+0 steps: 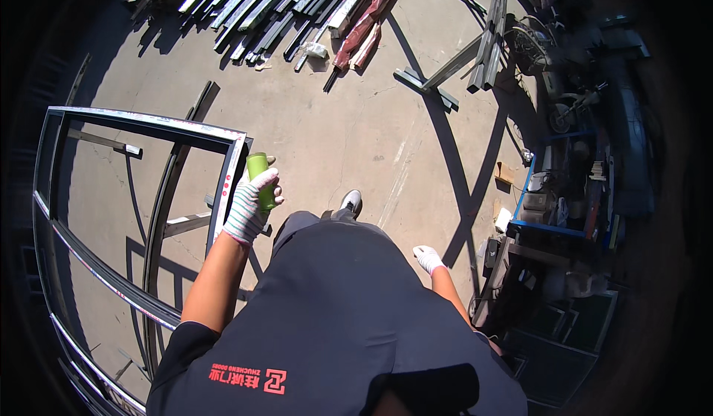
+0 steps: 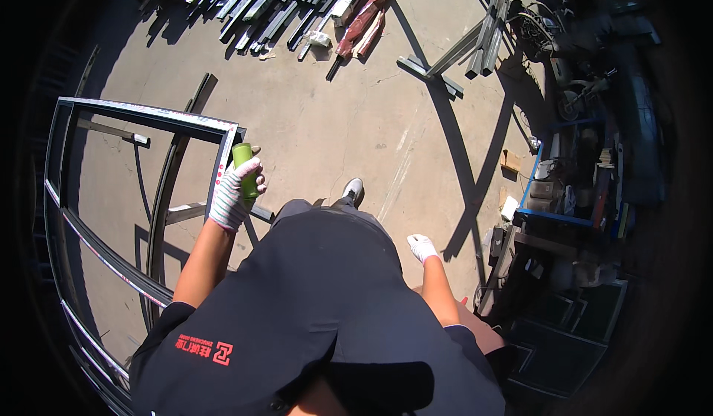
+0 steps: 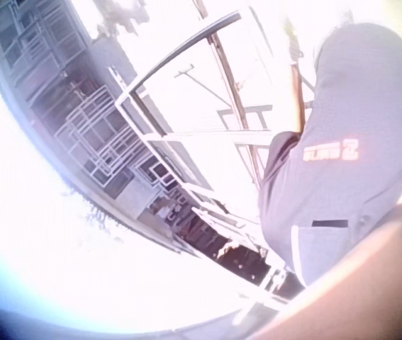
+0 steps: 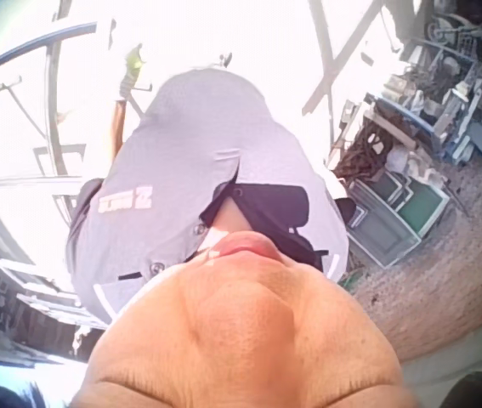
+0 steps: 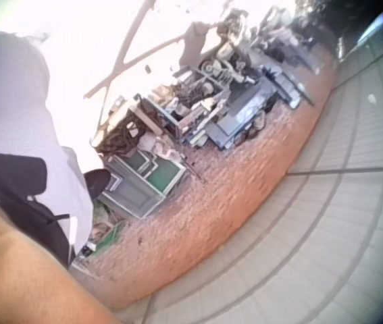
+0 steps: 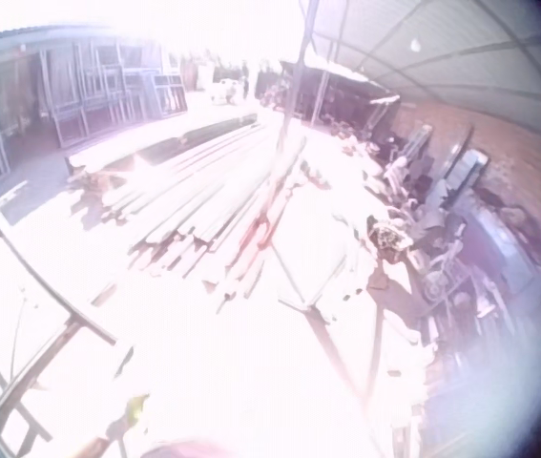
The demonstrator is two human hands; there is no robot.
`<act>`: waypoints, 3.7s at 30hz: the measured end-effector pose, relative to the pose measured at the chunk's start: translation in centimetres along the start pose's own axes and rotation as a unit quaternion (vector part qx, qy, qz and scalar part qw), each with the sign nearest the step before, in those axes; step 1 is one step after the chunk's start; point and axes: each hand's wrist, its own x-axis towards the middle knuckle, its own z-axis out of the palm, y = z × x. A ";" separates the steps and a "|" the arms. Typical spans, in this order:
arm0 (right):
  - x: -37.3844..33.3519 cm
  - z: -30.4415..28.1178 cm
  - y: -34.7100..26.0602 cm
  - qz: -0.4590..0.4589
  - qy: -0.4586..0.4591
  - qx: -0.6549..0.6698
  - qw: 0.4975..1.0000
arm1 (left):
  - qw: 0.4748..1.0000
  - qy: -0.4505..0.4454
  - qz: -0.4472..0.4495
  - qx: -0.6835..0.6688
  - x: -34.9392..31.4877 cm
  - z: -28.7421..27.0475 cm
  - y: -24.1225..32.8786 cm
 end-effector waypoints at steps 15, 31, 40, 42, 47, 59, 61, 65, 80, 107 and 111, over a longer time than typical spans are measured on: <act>27.7 -32.8 -27.3 -0.142 0.109 0.031 0.983 | 0.994 0.051 0.030 -0.089 26.5 4.0 13.0; 47.6 -40.7 -49.5 -0.066 -0.057 -0.037 0.996 | 0.973 0.069 0.089 -0.201 40.4 -3.9 35.7; 65.6 -40.8 -84.6 -0.326 -0.098 -0.337 0.878 | 0.921 0.286 0.173 -0.200 41.6 -12.6 46.8; 69.6 -39.5 -96.9 -0.211 -0.143 -0.253 0.933 | 0.902 0.330 0.215 -0.176 41.1 -14.3 48.9; 70.3 -34.5 -127.2 -0.368 -0.167 -0.108 0.908 | 0.825 0.427 0.271 -0.253 40.8 -20.3 52.2; 64.4 -13.7 -156.2 -0.402 -0.190 -0.442 0.779 | 0.839 0.324 0.291 -0.325 49.3 -49.9 73.3; 63.6 -12.3 -158.2 -0.376 -0.209 -0.465 0.774 | 0.865 0.315 0.304 -0.243 50.4 -54.8 79.4; 62.6 -10.7 -163.3 -0.285 -0.238 -0.323 0.870 | 0.892 0.275 0.337 -0.122 52.5 -65.1 90.6; 78.5 2.5 -211.4 -0.278 -0.239 -0.366 0.855 | 0.775 0.486 0.309 -0.260 66.9 -93.5 117.2; 95.8 26.0 -264.4 -0.145 -0.263 -0.207 0.931 | 0.871 0.226 0.319 -0.298 99.1 -150.9 192.2; 105.7 27.3 -276.9 -0.183 -0.358 -0.257 0.879 | 0.849 0.258 0.320 -0.333 103.8 -153.8 200.6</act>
